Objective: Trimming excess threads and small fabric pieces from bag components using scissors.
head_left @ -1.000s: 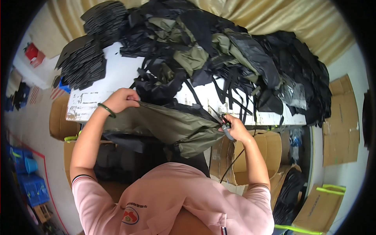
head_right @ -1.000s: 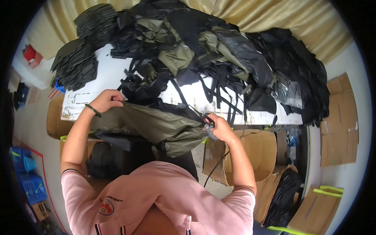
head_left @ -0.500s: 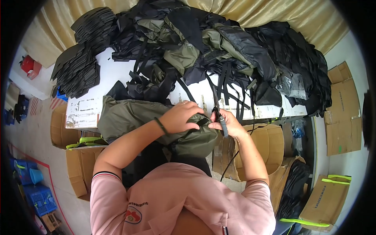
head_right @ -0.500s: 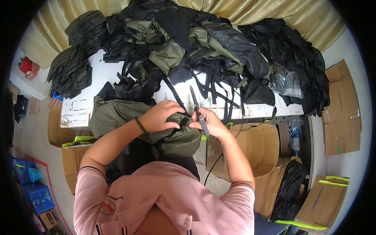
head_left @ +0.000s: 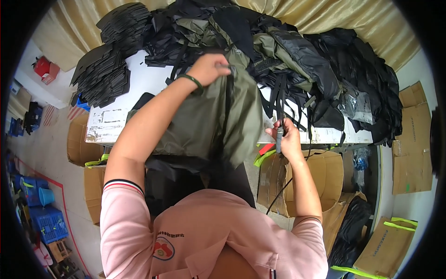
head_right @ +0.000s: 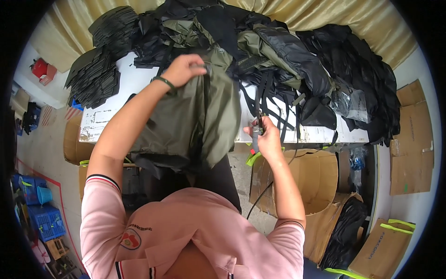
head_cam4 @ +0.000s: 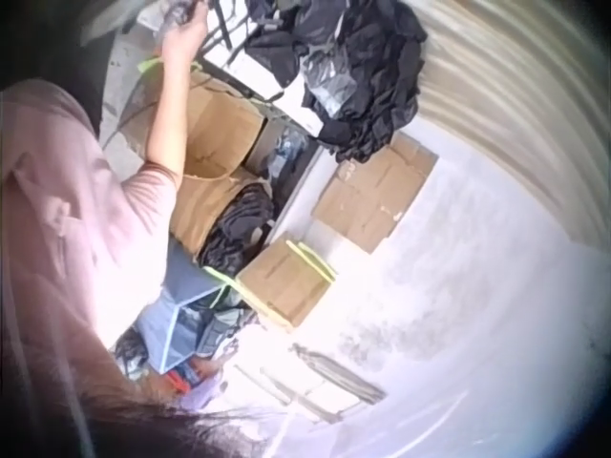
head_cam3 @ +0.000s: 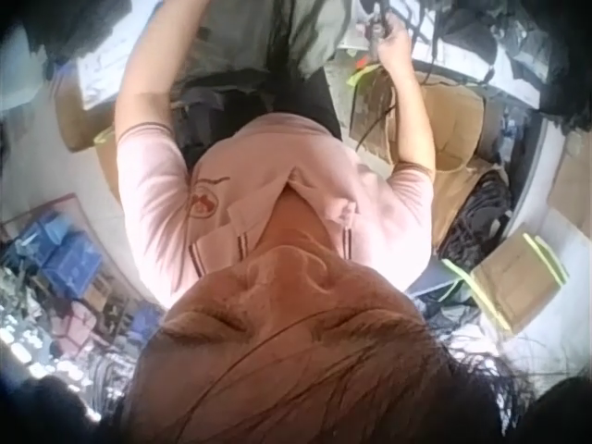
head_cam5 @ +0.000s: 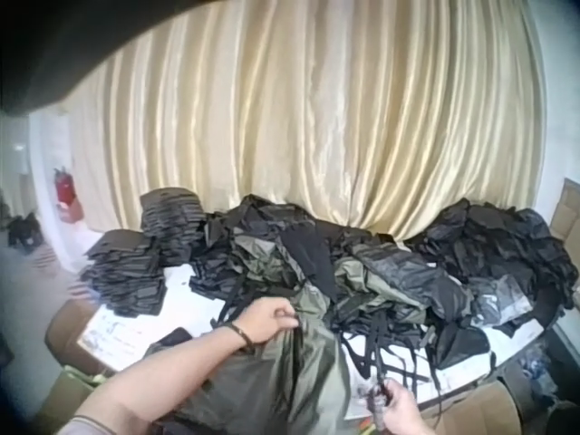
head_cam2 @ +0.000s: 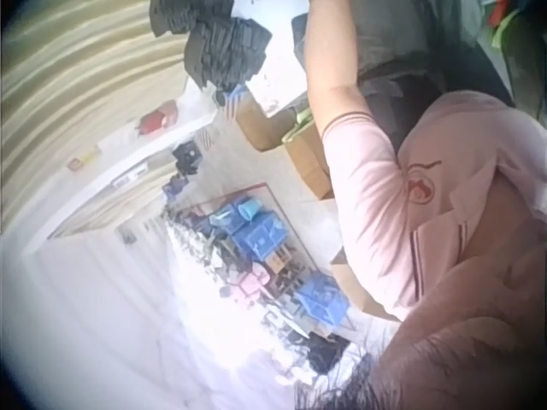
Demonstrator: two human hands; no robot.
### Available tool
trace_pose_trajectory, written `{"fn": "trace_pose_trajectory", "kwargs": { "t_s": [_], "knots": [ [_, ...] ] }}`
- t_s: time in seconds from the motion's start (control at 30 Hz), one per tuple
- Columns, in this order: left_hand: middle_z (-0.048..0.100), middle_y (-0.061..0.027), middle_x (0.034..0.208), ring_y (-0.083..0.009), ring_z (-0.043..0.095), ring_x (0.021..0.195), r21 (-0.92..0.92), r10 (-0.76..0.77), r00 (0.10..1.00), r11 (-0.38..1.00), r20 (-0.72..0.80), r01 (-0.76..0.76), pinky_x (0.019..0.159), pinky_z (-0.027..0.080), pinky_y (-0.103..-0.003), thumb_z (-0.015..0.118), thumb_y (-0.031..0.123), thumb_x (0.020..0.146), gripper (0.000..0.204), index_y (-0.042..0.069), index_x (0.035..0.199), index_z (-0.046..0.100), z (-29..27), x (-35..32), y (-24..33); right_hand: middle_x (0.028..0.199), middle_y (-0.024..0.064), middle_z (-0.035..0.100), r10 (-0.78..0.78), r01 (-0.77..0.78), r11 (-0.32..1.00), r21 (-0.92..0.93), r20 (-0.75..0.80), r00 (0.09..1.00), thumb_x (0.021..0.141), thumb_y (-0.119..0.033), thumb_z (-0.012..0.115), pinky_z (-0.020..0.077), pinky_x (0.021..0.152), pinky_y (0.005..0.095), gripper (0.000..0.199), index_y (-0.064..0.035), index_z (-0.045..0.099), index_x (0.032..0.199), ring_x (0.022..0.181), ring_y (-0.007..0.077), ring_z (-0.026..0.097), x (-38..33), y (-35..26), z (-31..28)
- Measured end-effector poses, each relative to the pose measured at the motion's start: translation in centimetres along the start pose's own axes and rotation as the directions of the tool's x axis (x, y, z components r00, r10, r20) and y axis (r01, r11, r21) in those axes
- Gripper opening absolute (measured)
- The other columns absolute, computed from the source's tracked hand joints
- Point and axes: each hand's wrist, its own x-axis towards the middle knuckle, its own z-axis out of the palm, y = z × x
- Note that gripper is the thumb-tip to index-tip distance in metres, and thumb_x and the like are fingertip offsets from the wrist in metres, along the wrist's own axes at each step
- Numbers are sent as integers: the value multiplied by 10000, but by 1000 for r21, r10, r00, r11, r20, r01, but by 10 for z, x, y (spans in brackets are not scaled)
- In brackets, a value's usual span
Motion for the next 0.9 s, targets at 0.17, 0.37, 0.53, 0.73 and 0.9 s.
{"fn": "trace_pose_trajectory", "kwargs": {
  "t_s": [0.17,0.37,0.53,0.73,0.9],
  "knots": [
    [540,-83,1057,-297,503,1030,658,451,819,743,-354,-125,862,400,-408,721,200,749,365,147,1083,583,-6,-13,25,743,56,619,89,-86,994,67,-54,995,755,-174,803,476,662,275,352,-15,527,908,685,115,566,-10,-10,14],
    [559,-75,999,-288,519,962,515,551,829,686,93,-514,852,378,-404,699,218,764,223,102,938,622,64,-131,17,799,140,653,87,-106,949,-298,-75,993,685,-381,831,502,677,382,581,-20,503,1000,728,308,655,-19,18,56],
    [545,-71,1036,-279,503,1016,664,328,934,669,138,-333,882,359,-405,748,246,704,307,109,950,626,77,-168,-26,807,168,644,52,-48,872,-487,-6,999,700,-135,774,491,695,438,439,-39,478,1009,775,387,639,-18,46,83],
    [558,-32,933,-254,519,961,604,245,967,761,71,-237,858,362,-398,728,149,708,210,109,878,613,56,-183,-56,828,174,661,110,-68,841,-536,47,993,674,-52,744,501,726,453,414,-58,505,1012,805,373,647,-19,43,74],
    [576,-36,891,-263,532,911,455,180,983,878,-29,-147,831,374,-388,697,107,746,137,101,844,601,41,-191,-48,817,186,654,126,-132,867,-481,-45,991,707,-30,675,493,710,447,343,-75,516,1007,813,385,639,-23,40,45]
  ]
}}
